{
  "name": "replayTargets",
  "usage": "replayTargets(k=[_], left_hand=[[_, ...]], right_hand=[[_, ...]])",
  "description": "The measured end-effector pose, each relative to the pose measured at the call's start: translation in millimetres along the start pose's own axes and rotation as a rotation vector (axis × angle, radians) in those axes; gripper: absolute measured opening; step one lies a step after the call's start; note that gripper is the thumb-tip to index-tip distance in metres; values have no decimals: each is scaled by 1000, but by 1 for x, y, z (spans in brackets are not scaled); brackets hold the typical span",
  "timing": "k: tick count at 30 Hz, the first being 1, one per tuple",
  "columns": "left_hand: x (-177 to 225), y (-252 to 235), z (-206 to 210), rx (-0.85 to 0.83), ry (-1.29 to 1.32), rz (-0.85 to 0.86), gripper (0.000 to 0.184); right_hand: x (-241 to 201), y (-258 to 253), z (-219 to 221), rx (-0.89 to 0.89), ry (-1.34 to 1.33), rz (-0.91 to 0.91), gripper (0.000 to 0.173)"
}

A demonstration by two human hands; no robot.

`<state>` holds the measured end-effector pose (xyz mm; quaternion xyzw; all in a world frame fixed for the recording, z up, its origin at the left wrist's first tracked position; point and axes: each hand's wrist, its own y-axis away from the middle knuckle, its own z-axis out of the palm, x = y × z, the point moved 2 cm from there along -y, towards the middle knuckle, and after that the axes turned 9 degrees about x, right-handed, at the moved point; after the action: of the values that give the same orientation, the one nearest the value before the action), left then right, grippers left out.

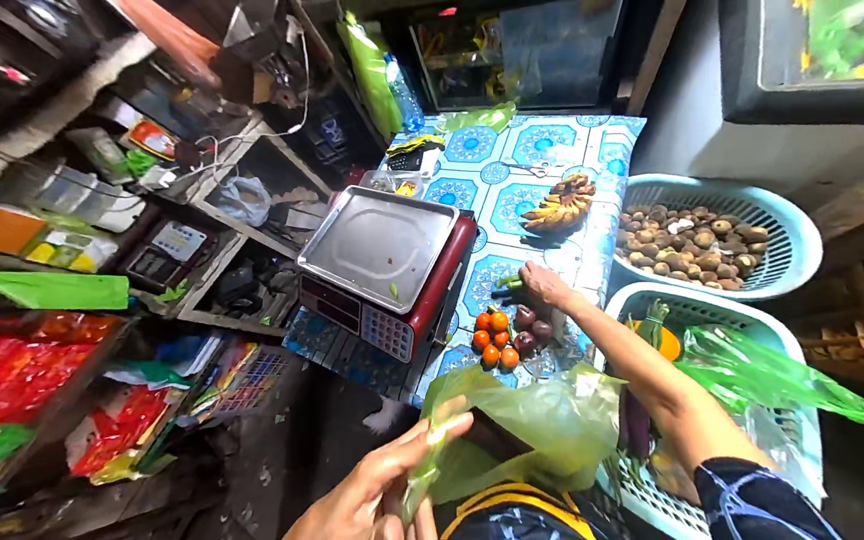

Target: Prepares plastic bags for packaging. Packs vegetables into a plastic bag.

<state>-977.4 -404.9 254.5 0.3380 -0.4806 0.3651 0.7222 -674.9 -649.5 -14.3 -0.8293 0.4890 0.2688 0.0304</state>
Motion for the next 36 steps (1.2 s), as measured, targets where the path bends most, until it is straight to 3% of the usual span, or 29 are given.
replayTargets(k=[3, 7, 11, 14, 17, 20, 22, 25, 27, 29, 31, 33, 36], left_hand=[[-7, 5, -8, 21, 41, 26, 87], [-9, 2, -13, 30, 29, 44, 87], [-6, 0, -19, 47, 76, 34, 84], [-5, 0, -22, 67, 151, 0, 88], [-8, -4, -25, 78, 228, -24, 90], [-13, -11, -28, 70, 267, -17, 92], [-15, -17, -29, 92, 298, -18, 94], [-15, -25, -34, 141, 312, -26, 99], [-15, -28, -36, 163, 313, -28, 105], [-12, -25, -37, 200, 314, -35, 107], [-12, -9, -37, 222, 296, -48, 107], [-9, 16, -38, 228, 342, -64, 103], [6, 55, -40, 274, 382, -41, 100]], right_hand=[[-31, -14, -13, 38, -227, 134, 40], [-83, -19, -4, -269, 44, 240, 58], [-85, -23, 5, -255, 30, 308, 53], [-77, -20, -13, -58, -119, 413, 48], [-59, -13, -36, 340, -395, 444, 42], [-53, 3, -60, 744, -791, 234, 36], [-77, 32, -85, 806, -1170, 70, 29], [-154, 106, -107, 664, -1380, -249, 26], [-192, 152, -78, 494, -1191, -533, 25], [-213, 176, -36, 448, -824, -704, 23], [-220, 183, -6, 321, -464, -593, 35], [-225, 178, 3, 23, -214, -434, 54], [-249, 169, 2, -183, -48, -417, 54]])
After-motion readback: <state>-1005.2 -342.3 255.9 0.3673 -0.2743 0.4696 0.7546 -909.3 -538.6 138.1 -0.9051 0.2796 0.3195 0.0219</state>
